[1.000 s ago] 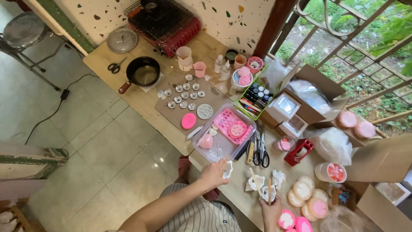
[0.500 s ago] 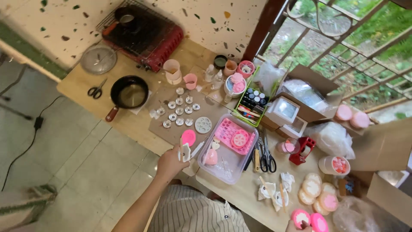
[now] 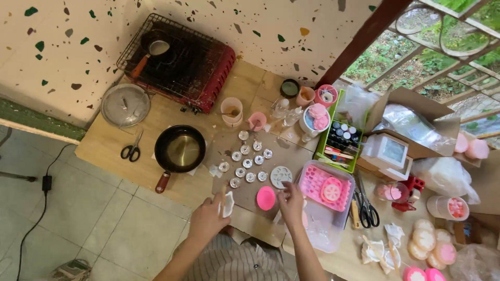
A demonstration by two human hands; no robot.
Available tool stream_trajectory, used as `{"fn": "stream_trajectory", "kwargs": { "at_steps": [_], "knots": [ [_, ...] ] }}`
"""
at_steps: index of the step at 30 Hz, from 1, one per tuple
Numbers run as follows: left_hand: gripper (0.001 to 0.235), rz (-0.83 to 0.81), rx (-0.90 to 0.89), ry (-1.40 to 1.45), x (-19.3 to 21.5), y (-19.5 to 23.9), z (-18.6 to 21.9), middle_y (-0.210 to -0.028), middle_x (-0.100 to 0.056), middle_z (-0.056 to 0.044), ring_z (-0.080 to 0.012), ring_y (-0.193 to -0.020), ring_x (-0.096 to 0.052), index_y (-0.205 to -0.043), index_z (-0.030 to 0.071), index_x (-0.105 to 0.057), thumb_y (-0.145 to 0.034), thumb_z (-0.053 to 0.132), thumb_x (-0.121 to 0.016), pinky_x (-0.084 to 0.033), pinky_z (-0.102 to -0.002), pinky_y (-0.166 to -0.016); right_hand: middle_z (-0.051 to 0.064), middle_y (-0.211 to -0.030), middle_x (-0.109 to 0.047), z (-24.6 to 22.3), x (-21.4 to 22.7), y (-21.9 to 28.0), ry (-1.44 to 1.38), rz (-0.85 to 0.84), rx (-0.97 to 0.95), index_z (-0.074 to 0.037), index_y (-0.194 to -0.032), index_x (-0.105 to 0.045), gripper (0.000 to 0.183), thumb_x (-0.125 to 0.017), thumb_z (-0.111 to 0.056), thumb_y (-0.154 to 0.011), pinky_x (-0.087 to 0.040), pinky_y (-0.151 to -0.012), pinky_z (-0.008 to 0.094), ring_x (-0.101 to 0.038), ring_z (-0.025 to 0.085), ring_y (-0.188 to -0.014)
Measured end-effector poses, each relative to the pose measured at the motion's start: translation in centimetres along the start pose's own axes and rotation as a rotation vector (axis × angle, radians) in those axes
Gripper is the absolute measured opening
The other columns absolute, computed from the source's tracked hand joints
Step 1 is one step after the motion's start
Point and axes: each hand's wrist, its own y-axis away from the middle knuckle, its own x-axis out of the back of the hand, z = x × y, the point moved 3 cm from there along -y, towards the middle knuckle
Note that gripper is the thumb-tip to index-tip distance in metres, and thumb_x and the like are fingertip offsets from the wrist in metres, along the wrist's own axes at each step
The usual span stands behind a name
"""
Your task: The person is preparing candle molds and pouring wax in a studio.
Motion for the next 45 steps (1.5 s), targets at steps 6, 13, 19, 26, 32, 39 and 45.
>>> {"fn": "stream_trajectory", "kwargs": {
  "at_steps": [6, 13, 19, 26, 32, 39, 45],
  "knots": [
    [0.077, 0.056, 0.297, 0.018, 4.1, 1.7, -6.6, -0.102, -0.069, -0.011, -0.0351, -0.089, -0.073, -0.135, 0.026, -0.050, -0.067, 0.043, -0.082, -0.060, -0.047, -0.076, 0.023, -0.121, -0.061, -3.0, -10.0, -8.5, 0.406, -0.176, 0.196, -0.007, -0.130, -0.061, 0.057, -0.073, -0.010, -0.074, -0.050, -0.094, 0.051, -0.058, 0.042, -0.112],
    [0.089, 0.068, 0.510, -0.046, 4.7, 2.1, -13.8, -0.108, -0.072, -0.004, -0.0289, -0.094, -0.075, -0.140, 0.028, -0.047, -0.062, 0.048, -0.085, -0.062, -0.044, -0.078, 0.025, -0.121, -0.057, -2.9, -15.1, -12.3, 0.621, -0.292, -0.067, -0.007, -0.137, -0.055, 0.062, -0.072, -0.009, -0.077, -0.053, -0.091, 0.050, -0.059, 0.043, -0.112],
    [0.090, -0.053, 0.574, -0.109, 4.3, 0.7, -16.6, -0.107, -0.073, -0.003, -0.0231, -0.096, -0.076, -0.142, 0.028, -0.045, -0.065, 0.054, -0.085, -0.065, -0.039, -0.078, 0.023, -0.128, -0.053, -2.1, -16.6, -13.2, 0.657, -0.260, -0.064, -0.006, -0.131, -0.055, 0.056, -0.075, -0.014, -0.079, -0.054, -0.087, 0.051, -0.056, 0.042, -0.117],
    [0.085, 0.023, 0.580, -0.035, 6.2, 0.1, -14.4, -0.106, -0.073, -0.004, -0.0270, -0.095, -0.076, -0.138, 0.028, -0.049, -0.064, 0.048, -0.085, -0.063, -0.044, -0.080, 0.022, -0.125, -0.053, -2.4, -16.4, -15.2, 0.637, -0.275, -0.076, -0.007, -0.131, -0.056, 0.066, -0.082, -0.020, -0.072, -0.053, -0.091, 0.049, -0.056, 0.041, -0.114],
    [0.078, 0.067, 0.530, -0.014, 7.3, -0.3, -14.2, -0.098, -0.074, -0.009, -0.0319, -0.092, -0.074, -0.134, 0.026, -0.052, -0.066, 0.047, -0.083, -0.060, -0.046, -0.075, 0.023, -0.116, -0.061, -4.4, -15.9, -12.4, 0.591, -0.150, 0.053, -0.007, -0.128, -0.061, 0.050, -0.073, -0.014, -0.079, -0.054, -0.082, 0.050, -0.063, 0.041, -0.100],
    [0.081, -0.015, 0.608, 0.011, 8.0, 0.1, -14.6, -0.100, -0.075, -0.007, -0.0260, -0.094, -0.076, -0.137, 0.022, -0.051, -0.068, 0.048, -0.083, -0.062, -0.041, -0.080, 0.023, -0.106, -0.066, -5.4, -18.8, -10.6, 0.280, -0.185, -0.043, -0.004, -0.109, -0.070, 0.026, -0.068, -0.012, -0.085, -0.054, -0.081, 0.050, -0.067, 0.041, -0.091],
    [0.082, -0.070, 0.664, 0.018, 7.8, 0.6, -15.0, -0.104, -0.074, -0.006, -0.0250, -0.099, -0.075, -0.138, 0.021, -0.051, -0.068, 0.048, -0.085, -0.061, -0.040, -0.083, 0.023, -0.111, -0.065, -5.8, -20.3, -11.1, 0.130, -0.203, 0.029, -0.001, -0.112, -0.068, 0.033, -0.067, -0.004, -0.079, -0.054, -0.082, 0.048, -0.067, 0.042, -0.094]
  ]
}}
